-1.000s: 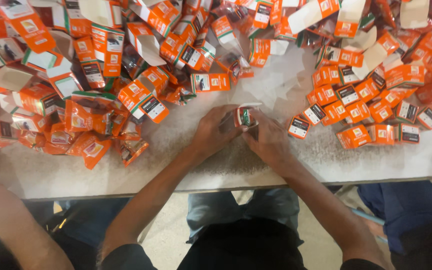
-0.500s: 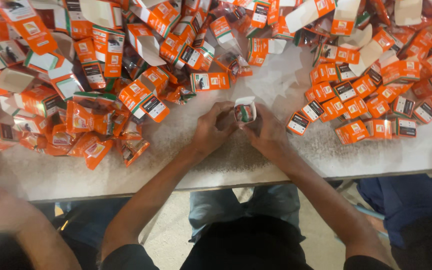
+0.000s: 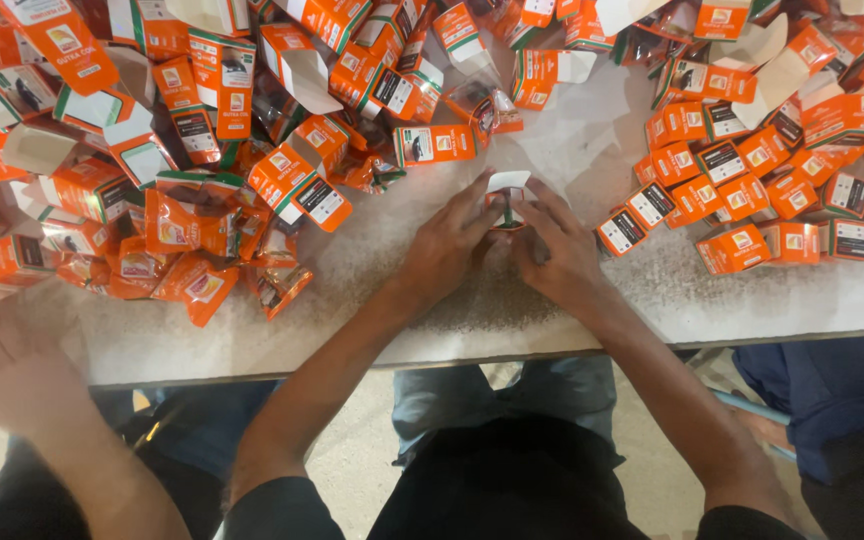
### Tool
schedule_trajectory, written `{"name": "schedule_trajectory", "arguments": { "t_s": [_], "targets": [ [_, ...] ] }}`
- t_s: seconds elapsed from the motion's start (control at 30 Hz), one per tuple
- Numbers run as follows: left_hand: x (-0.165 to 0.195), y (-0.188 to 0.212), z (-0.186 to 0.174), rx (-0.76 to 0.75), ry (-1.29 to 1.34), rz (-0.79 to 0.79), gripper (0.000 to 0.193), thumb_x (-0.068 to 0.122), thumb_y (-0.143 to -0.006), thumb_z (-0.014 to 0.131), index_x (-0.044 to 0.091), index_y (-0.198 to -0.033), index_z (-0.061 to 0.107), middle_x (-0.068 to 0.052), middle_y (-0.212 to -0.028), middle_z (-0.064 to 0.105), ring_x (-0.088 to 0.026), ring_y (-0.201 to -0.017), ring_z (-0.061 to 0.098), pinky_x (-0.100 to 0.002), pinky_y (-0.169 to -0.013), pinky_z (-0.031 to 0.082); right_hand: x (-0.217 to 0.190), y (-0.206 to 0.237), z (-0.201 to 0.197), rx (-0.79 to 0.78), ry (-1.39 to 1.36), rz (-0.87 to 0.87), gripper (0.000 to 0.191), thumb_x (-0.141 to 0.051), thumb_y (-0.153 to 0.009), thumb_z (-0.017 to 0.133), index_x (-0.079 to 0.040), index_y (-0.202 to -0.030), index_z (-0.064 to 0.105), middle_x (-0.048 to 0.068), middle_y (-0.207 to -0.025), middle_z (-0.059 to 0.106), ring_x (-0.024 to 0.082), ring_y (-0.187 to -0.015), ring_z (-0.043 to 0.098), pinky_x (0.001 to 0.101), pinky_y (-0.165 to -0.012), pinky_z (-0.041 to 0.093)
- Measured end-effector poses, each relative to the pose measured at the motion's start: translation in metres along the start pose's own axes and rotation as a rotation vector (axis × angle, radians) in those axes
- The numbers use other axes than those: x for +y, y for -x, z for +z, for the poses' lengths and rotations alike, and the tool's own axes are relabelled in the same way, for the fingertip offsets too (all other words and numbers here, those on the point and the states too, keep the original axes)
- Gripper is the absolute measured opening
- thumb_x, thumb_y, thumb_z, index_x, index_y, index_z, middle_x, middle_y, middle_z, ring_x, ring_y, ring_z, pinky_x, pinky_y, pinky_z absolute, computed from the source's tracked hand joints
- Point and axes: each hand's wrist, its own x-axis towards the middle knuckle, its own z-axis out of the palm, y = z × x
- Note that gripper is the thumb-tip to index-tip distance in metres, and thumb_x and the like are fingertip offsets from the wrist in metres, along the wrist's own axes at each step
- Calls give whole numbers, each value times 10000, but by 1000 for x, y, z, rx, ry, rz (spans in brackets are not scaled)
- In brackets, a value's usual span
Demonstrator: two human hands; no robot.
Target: The person picks up flat orange cardboard boxes from a large pile on the table, folds the flaps to close and shape each box by hand, and places the finished boxes back onto the table with the other completed boxes, repeating this for one box at a time.
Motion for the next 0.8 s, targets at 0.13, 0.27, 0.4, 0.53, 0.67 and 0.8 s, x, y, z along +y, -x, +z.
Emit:
{"name": "schedule_trajectory", "arguments": {
  "t_s": [0.13, 0.27, 0.4, 0.53, 0.67, 0.8],
  "targets": [
    [-9, 1, 7, 60, 182, 22, 367, 45, -841, 829, 99, -1175, 686, -199, -1503, 530, -362, -1331, 606, -385, -1050, 570, 5, -3, 0, 34, -5, -79, 429, 29, -779, 768, -70, -1194, 721, 196, -1429, 582, 357, -1129, 666, 427, -917, 582],
    [-22, 2, 14, 68, 417, 9, 333, -38, -815, 812, 114, -1055, 638, -82, -1409, 654, -333, -1373, 627, -380, -1092, 589, 11, -7, 0, 21, 3, -165, 253, -2, -826, 791, -85, -980, 608, 102, -1324, 686, 349, -1271, 660, 434, -1025, 571],
    [-22, 1, 11, 15, 337, -58, 450, -75, -806, 762, 76, -1221, 678, -84, -1336, 659, -340, -1360, 619, -411, -1097, 571, 9, -9, -4, 11, -93, -94, 279, 27, -816, 713, -41, -1068, 615, 120, -1272, 708, 361, -1266, 655, 448, -1041, 556],
    [-16, -4, 1, 37, 339, 45, 385, -27, -763, 807, 130, -1099, 704, -91, -1286, 634, -328, -1324, 594, -400, -1055, 566, 6, -12, -12, -49, -114, -116, 377, 26, -840, 723, -36, -1207, 664, 148, -1312, 688, 364, -1281, 634, 468, -1085, 532],
    [-15, -10, 1, 53, 346, 20, 392, 29, -799, 858, 117, -1151, 711, -87, -1296, 655, -287, -1320, 604, -397, -1088, 550, 8, -15, -8, -35, -40, -101, 420, 52, -855, 720, -21, -1265, 670, 163, -1350, 682, 347, -1313, 636, 442, -1095, 539],
    [-21, -8, 8, 61, 363, -91, 356, 26, -833, 841, 103, -1161, 729, -78, -1283, 714, -251, -1319, 658, -369, -1095, 577, 11, -14, 2, 20, -116, -38, 292, 44, -924, 753, -35, -1202, 713, 116, -1307, 707, 315, -1283, 675, 397, -1084, 564]
  ]
}}
